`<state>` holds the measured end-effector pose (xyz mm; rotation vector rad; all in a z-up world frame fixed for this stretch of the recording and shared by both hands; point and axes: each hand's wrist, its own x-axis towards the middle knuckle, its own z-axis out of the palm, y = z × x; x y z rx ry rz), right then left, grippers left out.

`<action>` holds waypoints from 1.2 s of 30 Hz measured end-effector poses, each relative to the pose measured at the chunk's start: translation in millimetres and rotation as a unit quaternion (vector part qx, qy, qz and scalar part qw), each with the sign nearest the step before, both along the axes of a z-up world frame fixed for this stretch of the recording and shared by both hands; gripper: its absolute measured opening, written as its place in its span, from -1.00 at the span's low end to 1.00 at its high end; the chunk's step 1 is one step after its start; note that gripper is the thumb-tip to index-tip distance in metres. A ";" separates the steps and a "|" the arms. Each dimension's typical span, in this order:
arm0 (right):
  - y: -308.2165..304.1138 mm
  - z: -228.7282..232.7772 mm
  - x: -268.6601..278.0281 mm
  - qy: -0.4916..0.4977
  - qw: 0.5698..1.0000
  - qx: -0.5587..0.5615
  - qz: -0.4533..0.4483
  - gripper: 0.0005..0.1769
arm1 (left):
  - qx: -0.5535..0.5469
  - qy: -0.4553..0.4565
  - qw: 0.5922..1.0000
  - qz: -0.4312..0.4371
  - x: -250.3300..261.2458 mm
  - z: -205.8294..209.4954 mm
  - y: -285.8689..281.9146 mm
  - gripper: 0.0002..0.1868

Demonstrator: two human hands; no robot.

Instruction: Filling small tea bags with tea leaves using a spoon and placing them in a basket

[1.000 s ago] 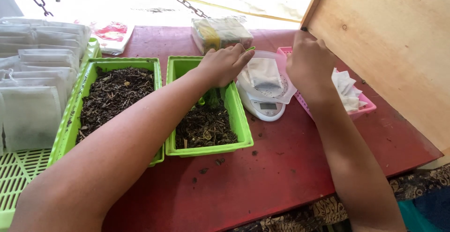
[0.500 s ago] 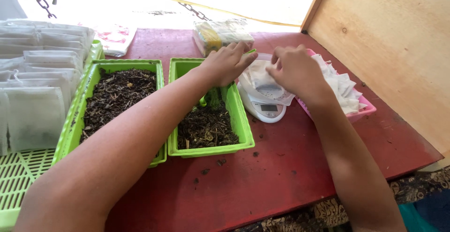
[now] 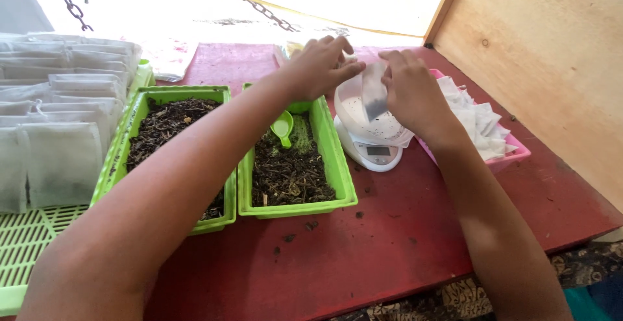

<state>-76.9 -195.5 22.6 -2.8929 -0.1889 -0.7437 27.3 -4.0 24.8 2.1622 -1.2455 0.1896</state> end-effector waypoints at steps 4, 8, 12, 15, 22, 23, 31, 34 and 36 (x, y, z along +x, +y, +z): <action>19.5 8.4 -11.3 -0.080 0.995 0.019 0.051 -0.65 | 0.004 -0.031 0.999 -0.027 -10.1 30.6 18.7 -0.30; 45.9 18.4 -31.0 -0.144 0.981 0.035 0.122 -0.76 | -0.015 -0.069 0.995 -0.068 -12.5 36.5 40.3 -0.48; 82.7 28.1 -52.2 -0.208 0.952 0.057 0.219 -0.85 | -0.097 -0.164 0.973 -0.133 -38.3 52.1 83.6 -0.95; 117.7 31.8 -64.5 -0.204 0.940 0.099 0.255 -0.73 | -0.109 -0.176 0.973 -0.104 -65.9 68.0 129.6 -0.93; 189.0 53.8 -85.3 0.057 0.928 0.236 0.283 -0.64 | -0.092 -0.151 0.984 -0.007 -128.9 72.0 230.4 -0.88; 198.2 53.7 -80.4 0.057 0.926 0.236 0.289 -0.64 | -0.091 -0.152 0.984 -0.001 -132.8 70.6 241.3 -0.88; 279.9 46.1 -55.3 0.111 0.889 0.246 0.369 -0.96 | -0.087 0.043 0.985 0.141 -161.7 55.1 317.5 -0.69; 305.0 49.6 -49.0 0.173 0.844 0.324 0.391 -0.97 | -0.067 0.079 0.977 0.186 -157.2 48.9 349.1 -0.71; 317.2 46.2 -45.9 0.175 0.847 0.301 0.403 -0.94 | -0.045 0.107 0.969 0.219 -162.1 54.1 359.2 -0.75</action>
